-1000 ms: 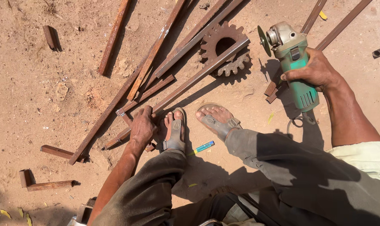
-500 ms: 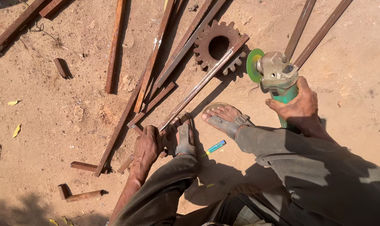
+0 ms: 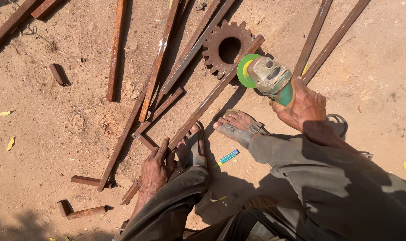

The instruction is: The person sits on the ground and uses an angle grinder to smooth and deburr a long metal rod. They hold the rod with one hand and operate the grinder with the other, moving the tool along the rod's length repeatedly.

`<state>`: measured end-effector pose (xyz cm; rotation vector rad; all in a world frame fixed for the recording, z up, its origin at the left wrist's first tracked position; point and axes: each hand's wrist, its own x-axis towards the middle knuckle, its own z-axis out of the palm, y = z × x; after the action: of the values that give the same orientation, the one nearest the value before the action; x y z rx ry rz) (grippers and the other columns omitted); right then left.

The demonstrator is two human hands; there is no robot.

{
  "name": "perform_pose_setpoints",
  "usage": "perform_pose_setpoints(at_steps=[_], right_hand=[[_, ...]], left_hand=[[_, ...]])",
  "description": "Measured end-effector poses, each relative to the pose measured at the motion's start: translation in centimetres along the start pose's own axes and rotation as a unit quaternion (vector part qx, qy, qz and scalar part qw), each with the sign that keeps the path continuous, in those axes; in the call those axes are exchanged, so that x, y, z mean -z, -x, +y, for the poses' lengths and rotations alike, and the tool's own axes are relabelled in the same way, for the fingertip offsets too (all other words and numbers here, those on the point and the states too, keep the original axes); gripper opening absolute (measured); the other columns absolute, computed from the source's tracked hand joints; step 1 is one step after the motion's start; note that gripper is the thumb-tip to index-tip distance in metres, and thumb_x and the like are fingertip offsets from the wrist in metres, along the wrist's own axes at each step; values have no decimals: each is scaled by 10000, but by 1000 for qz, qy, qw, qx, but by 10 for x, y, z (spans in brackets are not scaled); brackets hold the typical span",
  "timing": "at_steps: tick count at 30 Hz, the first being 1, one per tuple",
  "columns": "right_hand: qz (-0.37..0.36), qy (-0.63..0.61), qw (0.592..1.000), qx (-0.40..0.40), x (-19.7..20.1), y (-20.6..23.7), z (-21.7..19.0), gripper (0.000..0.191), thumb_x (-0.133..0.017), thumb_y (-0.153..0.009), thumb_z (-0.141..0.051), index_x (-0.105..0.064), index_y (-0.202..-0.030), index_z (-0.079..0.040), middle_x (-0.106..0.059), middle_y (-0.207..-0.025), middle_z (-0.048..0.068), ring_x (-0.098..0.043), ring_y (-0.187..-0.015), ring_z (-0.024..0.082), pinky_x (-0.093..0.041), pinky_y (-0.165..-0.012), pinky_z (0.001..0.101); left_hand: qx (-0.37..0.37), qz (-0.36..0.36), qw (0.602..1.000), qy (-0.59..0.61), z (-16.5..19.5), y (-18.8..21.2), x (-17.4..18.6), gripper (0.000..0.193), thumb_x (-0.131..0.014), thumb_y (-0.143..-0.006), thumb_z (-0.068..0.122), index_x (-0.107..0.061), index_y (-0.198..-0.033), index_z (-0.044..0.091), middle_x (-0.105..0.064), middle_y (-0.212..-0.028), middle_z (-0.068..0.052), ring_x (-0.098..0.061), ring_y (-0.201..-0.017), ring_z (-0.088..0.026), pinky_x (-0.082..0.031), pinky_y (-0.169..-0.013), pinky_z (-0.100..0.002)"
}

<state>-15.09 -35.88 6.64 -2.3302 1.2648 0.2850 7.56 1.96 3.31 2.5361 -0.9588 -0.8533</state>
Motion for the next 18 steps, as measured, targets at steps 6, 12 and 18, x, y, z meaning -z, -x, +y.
perform_pose_setpoints(at_steps=[6, 12, 18], right_hand=[[42, -2, 999, 20, 6, -8, 2, 671, -828, -811, -362, -517, -1234, 56, -716, -934, 285, -726, -891, 458, -559, -844, 560], [4, 12, 1000, 27, 2, -9, 0, 868, -865, -720, -377, -476, -1347, 78, -713, -892, 293, -725, -813, 467, -562, -815, 557], [28, 16, 999, 34, 9, -18, 0, 826, -841, -792, -388, -466, -1341, 102, -707, -911, 294, -726, -832, 464, -572, -808, 550]], left_hand=[[-28, 39, 998, -31, 5, -3, 5, 487, -711, -921, 196, -628, -1401, 200, -690, -1031, -241, -727, -693, -353, -596, -583, -477], [-9, 1, 1000, -24, 8, -1, 10, 472, -678, -950, 255, -601, -1410, 177, -700, -903, -143, -725, -714, -297, -586, -609, -461], [-1, -5, 1000, 1, 11, 1, 12, 534, -685, -936, 299, -568, -1441, 174, -686, -905, -158, -723, -724, -301, -591, -628, -470]])
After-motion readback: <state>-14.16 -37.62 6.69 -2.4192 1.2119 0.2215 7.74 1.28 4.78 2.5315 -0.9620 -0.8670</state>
